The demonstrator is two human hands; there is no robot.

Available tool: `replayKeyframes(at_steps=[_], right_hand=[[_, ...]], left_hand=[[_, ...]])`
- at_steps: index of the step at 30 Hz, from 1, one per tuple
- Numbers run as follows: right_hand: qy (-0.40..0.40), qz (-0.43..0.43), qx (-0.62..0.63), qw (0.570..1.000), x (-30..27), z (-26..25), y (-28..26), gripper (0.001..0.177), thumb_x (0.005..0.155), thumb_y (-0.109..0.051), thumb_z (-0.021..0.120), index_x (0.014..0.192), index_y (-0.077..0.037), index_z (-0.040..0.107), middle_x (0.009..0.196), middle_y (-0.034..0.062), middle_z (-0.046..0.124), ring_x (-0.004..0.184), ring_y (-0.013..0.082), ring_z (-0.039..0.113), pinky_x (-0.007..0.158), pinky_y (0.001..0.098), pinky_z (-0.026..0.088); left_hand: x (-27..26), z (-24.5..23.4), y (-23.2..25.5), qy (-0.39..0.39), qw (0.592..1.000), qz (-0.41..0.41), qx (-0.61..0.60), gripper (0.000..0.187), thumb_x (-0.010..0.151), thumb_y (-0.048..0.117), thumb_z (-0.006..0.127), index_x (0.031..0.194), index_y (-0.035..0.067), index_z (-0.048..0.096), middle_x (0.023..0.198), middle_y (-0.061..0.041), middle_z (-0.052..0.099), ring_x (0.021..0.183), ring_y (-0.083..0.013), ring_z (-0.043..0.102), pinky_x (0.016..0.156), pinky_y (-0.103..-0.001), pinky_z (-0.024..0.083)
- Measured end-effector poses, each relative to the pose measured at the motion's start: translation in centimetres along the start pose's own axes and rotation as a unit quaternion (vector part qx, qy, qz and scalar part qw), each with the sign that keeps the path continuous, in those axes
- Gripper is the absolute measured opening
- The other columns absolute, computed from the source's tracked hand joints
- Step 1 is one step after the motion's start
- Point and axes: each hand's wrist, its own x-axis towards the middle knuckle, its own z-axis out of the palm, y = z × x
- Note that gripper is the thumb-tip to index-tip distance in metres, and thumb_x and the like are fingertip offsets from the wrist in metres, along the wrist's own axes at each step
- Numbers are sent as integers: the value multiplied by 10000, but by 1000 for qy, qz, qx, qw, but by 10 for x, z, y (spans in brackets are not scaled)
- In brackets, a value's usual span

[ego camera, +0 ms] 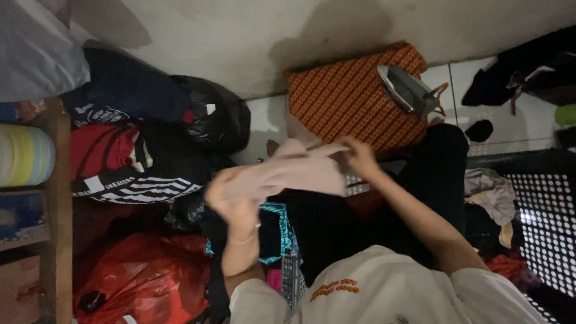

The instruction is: The person irons a brown piece of fabric and a black piece of clothing by hand, then folds them and places them onto a stack of laundry.

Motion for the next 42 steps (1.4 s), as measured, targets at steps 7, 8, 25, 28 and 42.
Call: replayKeyframes(at_steps=[7, 8, 25, 28, 42], right_hand=[[168, -118, -112, 972, -17, -165, -57, 116, 1005, -40, 650, 1107, -20, 703, 1018, 83, 739, 930, 178, 717, 870, 305, 572], [91, -131, -141, 977, -20, -186, -83, 239, 868, -129, 752, 1081, -26, 717, 979, 89, 736, 855, 186, 701, 800, 308, 560], [-17, 106, -74, 991, -85, -255, 2, 265, 848, 27, 725, 1111, 15, 693, 1024, 85, 701, 949, 167, 637, 826, 341, 526], [13, 158, -27, 987, -102, -253, 38, 214, 894, 33, 687, 1108, 21, 690, 1025, 71, 699, 964, 165, 651, 835, 349, 545], [-269, 337, -266, 862, -159, -196, 62, 815, 719, -451, 835, 1416, -96, 606, 1276, 175, 735, 1154, 328, 715, 1008, 421, 547]], left_hand=[[46, -60, 29, 97, 989, 111, 2, 122, 938, 82, 616, 948, -39, 627, 954, -76, 633, 871, -160, 609, 866, -278, 510], [50, -65, 26, 113, 989, 94, -7, 118, 968, 78, 604, 993, -36, 624, 970, -80, 636, 882, -167, 612, 869, -288, 513], [9, -130, -129, -152, 921, -62, -354, 433, 923, 353, 756, 1098, -36, 676, 988, -87, 598, 874, -180, 610, 715, -308, 522], [-2, -129, -119, -148, 959, -88, -226, 256, 906, 225, 726, 985, -15, 683, 988, -65, 574, 976, -220, 600, 823, -324, 489], [-119, -105, -181, -507, 730, -419, 186, 408, 738, -39, 612, 1127, 54, 689, 934, -124, 691, 852, -229, 655, 757, -335, 535]])
